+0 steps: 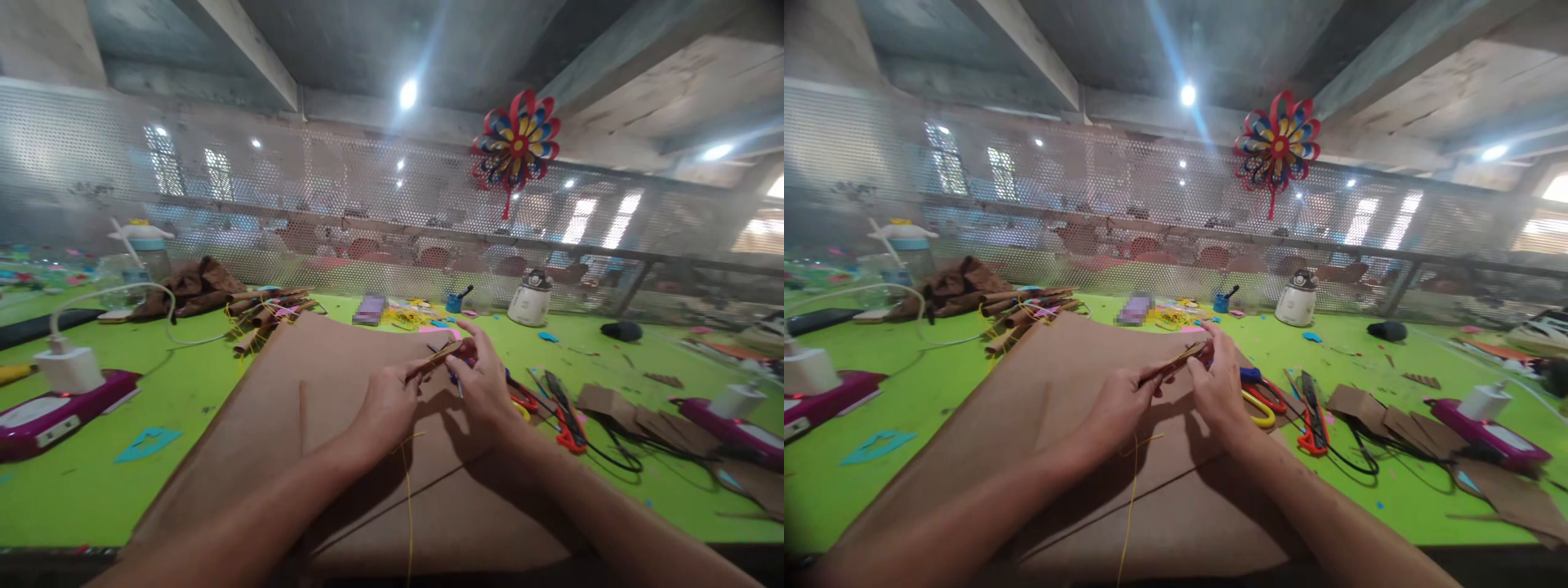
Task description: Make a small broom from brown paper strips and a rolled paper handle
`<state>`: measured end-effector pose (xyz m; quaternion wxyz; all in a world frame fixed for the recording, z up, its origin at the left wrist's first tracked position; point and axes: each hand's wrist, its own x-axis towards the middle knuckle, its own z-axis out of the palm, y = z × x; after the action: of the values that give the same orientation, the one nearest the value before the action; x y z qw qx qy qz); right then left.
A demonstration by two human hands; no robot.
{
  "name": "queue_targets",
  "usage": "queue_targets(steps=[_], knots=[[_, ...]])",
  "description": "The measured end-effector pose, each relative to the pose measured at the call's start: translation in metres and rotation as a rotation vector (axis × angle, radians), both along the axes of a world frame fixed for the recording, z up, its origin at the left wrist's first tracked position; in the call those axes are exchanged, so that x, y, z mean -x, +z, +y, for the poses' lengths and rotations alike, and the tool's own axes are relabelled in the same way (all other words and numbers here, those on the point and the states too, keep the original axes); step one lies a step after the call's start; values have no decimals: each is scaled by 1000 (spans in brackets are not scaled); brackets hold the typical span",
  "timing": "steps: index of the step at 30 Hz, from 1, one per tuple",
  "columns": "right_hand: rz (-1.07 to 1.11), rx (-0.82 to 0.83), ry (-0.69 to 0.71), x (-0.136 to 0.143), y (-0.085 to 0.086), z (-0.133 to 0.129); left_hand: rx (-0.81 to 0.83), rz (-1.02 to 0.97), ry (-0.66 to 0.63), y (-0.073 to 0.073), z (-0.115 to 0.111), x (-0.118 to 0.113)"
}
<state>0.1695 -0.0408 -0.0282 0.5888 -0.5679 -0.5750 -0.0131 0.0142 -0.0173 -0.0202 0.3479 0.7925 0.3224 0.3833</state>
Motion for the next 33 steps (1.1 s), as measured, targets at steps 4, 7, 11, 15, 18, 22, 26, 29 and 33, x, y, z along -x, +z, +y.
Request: queue_targets(steps=[4, 7, 11, 15, 18, 22, 26, 29, 33], knots=[[35, 30, 17, 1, -2, 0, -38, 18, 32, 1, 0, 1], [47, 21, 31, 0, -4, 1, -20, 29, 40, -1, 1, 0], [77, 0, 29, -2, -8, 3, 8, 22, 30, -5, 4, -1], [94, 9, 56, 0, -8, 2, 37, 33, 25, -5, 6, -1], [97, 39, 76, 1, -5, -2, 44, 60, 57, -6, 8, 0], [138, 64, 82, -1, -3, -3, -11, 74, 83, -7, 9, 0], [150, 42, 73, -6, -7, 2, -69, 47, 54, -7, 7, 0], [157, 17, 69, -9, -9, 4, -101, 55, 57, -6, 4, 1], [177, 24, 81, -11, -6, 2, -62, 40, 28, -5, 4, 0]])
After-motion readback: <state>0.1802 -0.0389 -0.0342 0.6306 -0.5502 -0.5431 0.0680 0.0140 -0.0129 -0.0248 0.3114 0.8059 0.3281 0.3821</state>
